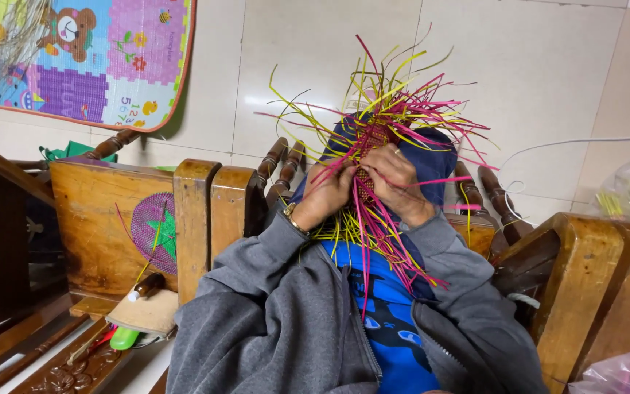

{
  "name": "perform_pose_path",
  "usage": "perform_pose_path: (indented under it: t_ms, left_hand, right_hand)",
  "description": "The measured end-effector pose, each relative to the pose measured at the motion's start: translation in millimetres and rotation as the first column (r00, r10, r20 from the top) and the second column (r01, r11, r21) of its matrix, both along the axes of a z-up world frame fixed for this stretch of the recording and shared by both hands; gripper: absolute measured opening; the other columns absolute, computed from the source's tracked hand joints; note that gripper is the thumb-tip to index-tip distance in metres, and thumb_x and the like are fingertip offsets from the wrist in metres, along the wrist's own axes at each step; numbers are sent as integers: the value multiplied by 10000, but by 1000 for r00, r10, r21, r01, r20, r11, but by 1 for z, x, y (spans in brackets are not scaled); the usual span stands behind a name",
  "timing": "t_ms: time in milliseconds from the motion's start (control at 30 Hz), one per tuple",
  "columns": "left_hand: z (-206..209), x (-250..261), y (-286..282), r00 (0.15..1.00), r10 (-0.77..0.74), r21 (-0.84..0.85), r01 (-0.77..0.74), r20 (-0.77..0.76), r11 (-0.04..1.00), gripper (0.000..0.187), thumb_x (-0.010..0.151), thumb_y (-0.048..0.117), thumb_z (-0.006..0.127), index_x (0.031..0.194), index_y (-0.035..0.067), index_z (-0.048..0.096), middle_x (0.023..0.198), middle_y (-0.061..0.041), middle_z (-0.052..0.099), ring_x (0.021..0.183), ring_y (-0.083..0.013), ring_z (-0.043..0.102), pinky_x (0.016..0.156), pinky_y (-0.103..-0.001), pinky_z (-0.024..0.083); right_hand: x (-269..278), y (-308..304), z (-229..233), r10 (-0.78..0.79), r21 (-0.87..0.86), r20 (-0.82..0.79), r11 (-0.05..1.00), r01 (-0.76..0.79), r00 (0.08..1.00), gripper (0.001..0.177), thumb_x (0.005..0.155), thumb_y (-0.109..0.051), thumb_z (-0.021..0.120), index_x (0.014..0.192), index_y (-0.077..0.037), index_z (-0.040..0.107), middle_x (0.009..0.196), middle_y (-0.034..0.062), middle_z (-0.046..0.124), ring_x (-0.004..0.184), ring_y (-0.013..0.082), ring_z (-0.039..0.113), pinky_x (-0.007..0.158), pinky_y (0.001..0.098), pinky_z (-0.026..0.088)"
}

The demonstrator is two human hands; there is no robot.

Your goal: Weaving colorful plastic or fiber strands into a circular pattern to create a decorative craft item.

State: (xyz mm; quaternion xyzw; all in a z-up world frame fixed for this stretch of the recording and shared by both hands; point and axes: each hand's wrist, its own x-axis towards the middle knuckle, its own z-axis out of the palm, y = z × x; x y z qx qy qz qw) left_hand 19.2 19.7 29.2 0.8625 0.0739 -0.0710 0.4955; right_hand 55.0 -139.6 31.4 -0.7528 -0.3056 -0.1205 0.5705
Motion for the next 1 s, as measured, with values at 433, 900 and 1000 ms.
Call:
perform_pose_path:
  t_ms: [433, 900, 1000]
  left_hand:
    - [4, 10, -2, 993, 115, -86, -113, 24, 990, 138, 779, 166, 651, 863, 110, 746, 838, -131, 713, 890, -342, 678, 743, -397, 541]
    - [-2, 0, -23, 963, 46, 275, -121, 265, 954, 139, 787, 120, 606, 785, 0, 674, 699, -238, 647, 720, -453, 639, 601, -543, 508]
    - [3, -1, -25, 890, -69, 361, -111, 450, 926, 125, 836, 162, 599, 847, 45, 641, 742, -138, 629, 712, -365, 658, 564, -468, 539]
  right_hand:
    - [7, 11, 18, -7, 18, -341, 1000, 14, 940, 76, 806, -17, 715, 861, -23, 664, 704, 110, 575, 607, 231, 579, 522, 327, 467]
    - [8, -1, -10, 15, 15, -56, 1000, -14, 998, 70, 867, 10, 659, 892, -48, 689, 813, 122, 638, 733, 357, 620, 647, 440, 512]
    - [13, 5, -2, -20, -87, 73, 996, 26, 997, 86, 861, 24, 657, 802, -14, 607, 736, 165, 552, 684, 397, 567, 621, 455, 492]
